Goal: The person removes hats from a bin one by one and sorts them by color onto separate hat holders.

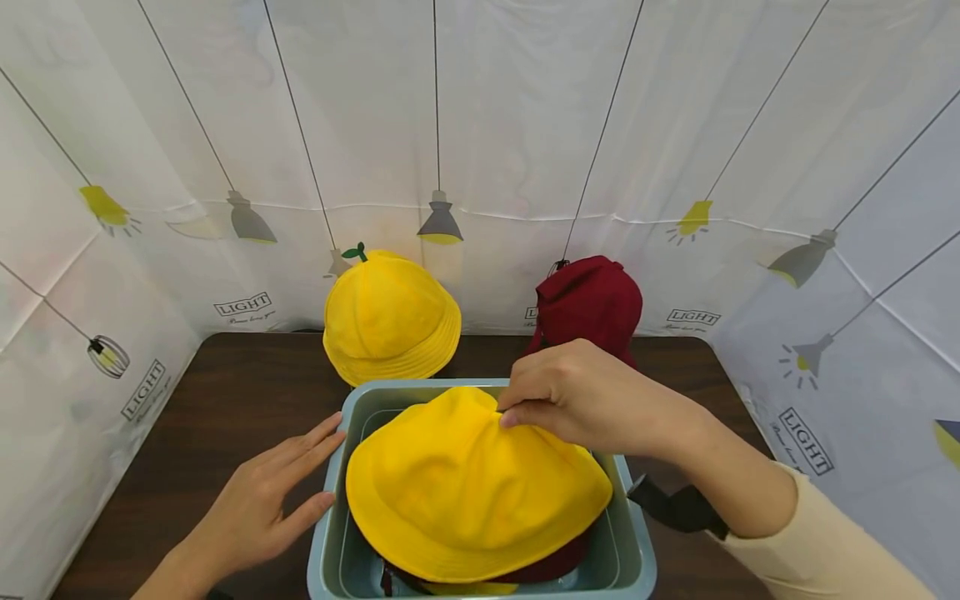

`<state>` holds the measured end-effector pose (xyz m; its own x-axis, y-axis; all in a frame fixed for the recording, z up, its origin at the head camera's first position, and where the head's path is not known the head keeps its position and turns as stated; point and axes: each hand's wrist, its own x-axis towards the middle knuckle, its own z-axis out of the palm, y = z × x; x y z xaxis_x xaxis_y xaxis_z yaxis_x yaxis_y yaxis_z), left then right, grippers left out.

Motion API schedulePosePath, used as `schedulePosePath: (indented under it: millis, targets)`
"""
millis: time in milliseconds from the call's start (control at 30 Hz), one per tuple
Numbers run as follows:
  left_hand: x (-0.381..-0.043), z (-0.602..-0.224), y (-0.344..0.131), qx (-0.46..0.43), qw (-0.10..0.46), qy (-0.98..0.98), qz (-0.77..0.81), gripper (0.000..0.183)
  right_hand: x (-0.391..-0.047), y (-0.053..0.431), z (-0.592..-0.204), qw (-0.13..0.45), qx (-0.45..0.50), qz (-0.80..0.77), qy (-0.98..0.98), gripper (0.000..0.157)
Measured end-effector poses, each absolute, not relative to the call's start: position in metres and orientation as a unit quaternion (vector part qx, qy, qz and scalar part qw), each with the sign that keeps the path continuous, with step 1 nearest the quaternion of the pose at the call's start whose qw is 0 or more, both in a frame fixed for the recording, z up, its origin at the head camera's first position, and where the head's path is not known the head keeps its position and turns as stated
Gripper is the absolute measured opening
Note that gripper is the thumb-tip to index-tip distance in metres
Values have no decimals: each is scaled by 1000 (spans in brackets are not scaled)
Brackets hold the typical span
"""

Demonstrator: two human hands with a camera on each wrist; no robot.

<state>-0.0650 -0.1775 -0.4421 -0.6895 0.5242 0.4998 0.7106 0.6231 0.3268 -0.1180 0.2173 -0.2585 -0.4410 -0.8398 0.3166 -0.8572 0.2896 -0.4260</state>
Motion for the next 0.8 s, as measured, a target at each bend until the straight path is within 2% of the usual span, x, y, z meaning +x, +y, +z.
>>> schedulePosePath:
  millis: [333, 500, 700, 800]
  targets:
    - [-65, -443, -178, -346, 183, -883, -260, 65, -119, 222, -241, 69, 540, 267, -796, 34]
    - [-65, -443, -178, -343, 182, -883, -262, 67, -122, 225, -234, 86, 542, 264, -794, 21]
    - [-65, -444, -178, -342, 182, -884, -262, 68, -123, 226, -227, 90, 535, 268, -796, 35]
    - [-66, -444, -178, -344, 182, -883, -264, 69, -125, 228, -225, 93, 542, 276, -788, 13]
